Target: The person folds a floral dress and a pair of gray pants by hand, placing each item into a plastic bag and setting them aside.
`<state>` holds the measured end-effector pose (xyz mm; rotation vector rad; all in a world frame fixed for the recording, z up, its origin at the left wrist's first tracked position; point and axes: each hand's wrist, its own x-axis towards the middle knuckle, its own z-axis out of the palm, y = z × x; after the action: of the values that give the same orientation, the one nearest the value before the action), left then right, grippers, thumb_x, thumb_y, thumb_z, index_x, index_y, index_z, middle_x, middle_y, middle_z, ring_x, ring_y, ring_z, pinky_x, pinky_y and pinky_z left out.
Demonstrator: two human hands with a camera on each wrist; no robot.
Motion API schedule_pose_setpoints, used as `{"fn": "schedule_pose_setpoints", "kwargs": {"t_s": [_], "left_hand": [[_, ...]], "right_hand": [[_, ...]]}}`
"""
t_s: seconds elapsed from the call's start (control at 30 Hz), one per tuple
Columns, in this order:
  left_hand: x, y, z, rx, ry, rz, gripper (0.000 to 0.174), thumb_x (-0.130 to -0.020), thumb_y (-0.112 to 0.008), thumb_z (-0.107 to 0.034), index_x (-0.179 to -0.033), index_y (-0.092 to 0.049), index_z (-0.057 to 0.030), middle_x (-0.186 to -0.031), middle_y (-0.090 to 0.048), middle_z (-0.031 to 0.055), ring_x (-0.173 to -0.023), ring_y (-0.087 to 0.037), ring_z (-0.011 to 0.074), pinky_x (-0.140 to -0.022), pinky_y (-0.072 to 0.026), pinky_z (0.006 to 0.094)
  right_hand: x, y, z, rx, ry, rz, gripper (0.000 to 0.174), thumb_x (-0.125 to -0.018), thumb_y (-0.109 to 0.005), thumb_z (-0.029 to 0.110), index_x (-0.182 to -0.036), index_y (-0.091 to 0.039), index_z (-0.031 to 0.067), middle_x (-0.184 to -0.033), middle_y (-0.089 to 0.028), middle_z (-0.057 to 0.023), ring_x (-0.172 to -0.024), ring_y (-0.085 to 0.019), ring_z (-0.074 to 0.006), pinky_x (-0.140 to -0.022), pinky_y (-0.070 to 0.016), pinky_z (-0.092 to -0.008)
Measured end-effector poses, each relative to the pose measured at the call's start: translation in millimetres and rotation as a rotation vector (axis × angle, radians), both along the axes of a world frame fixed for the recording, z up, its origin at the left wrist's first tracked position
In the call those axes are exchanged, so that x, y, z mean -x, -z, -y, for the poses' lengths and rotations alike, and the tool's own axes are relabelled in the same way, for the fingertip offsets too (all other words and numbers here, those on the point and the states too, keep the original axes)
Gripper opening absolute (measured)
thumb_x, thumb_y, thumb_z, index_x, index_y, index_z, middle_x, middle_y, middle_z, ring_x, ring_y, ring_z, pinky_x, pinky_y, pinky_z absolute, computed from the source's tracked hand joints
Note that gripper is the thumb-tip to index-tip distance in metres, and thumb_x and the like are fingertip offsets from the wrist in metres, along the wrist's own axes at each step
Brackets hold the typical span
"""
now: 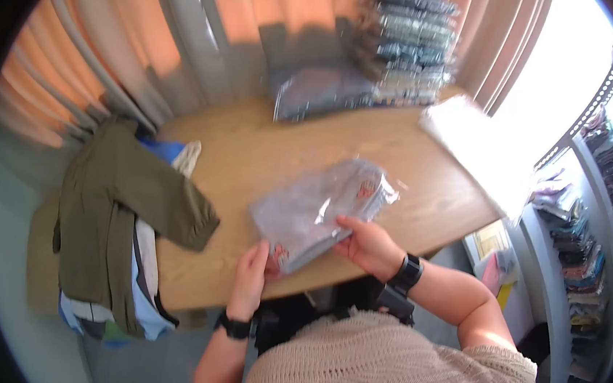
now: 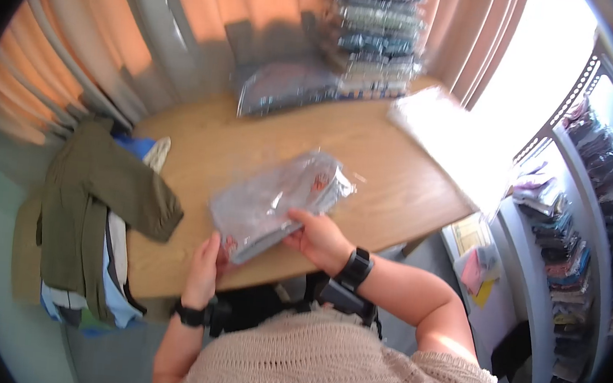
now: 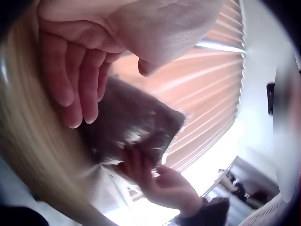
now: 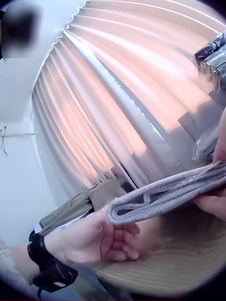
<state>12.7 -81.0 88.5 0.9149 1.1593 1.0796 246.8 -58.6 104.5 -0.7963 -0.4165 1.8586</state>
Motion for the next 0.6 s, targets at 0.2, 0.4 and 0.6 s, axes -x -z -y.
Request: {"fn": "schedule_pose_setpoints", "kwargs": {"t_s": [0.2,0.4,0.6], "left_hand": [[29.7,11.6,19.9,-0.276,-0.131,-0.411,0.028,-0.099,-0.044,-0.023,-0.083,-0.057,-0.0023,-0.069,-0.059,0.0009,-0.061,-0.053,0.0069,-0.056,-0.0435,0.0226],[29.1,26.9,28.5,-0.519,-0.194,-0.749,0.023,-0.094,-0.048,-0.017,-0.08,-0.057,-0.0017,-0.066,-0.059,0.0081,-0.056,-0.055,0.0181,-0.053,-0.0421,0.0307],[16.0,23.8,29.3,-0.777,-0.289,-1.226,0.025,-0.094,-0.049,-0.024,-0.085,-0.063,-0.005,-0.072,-0.063,0.0155,-0.064,-0.059,0.0346,-0.059,-0.0471,0.0431]], "right_hand": [[-53.2,-66.3,-20.4,-0.021,0.045,0.101,0.027,-0.091,-0.051,0.007,-0.118,-0.048,0.0031,-0.11,-0.059,-0.0095,-0.102,-0.06,-0.0211,-0.091,-0.0485,-0.0365],[-124.6,-185.8,-56.2,-0.445,0.174,0.152,0.016,-0.093,-0.05,0.007,-0.106,-0.053,-0.0009,-0.102,-0.064,-0.0095,-0.094,-0.064,-0.0196,-0.085,-0.0545,-0.0342],[-208.9,-292.0,-199.7,-0.796,0.302,0.119,0.016,-0.092,-0.051,0.007,-0.105,-0.053,-0.0036,-0.103,-0.063,-0.0139,-0.093,-0.064,-0.0225,-0.086,-0.0545,-0.0334]]}}
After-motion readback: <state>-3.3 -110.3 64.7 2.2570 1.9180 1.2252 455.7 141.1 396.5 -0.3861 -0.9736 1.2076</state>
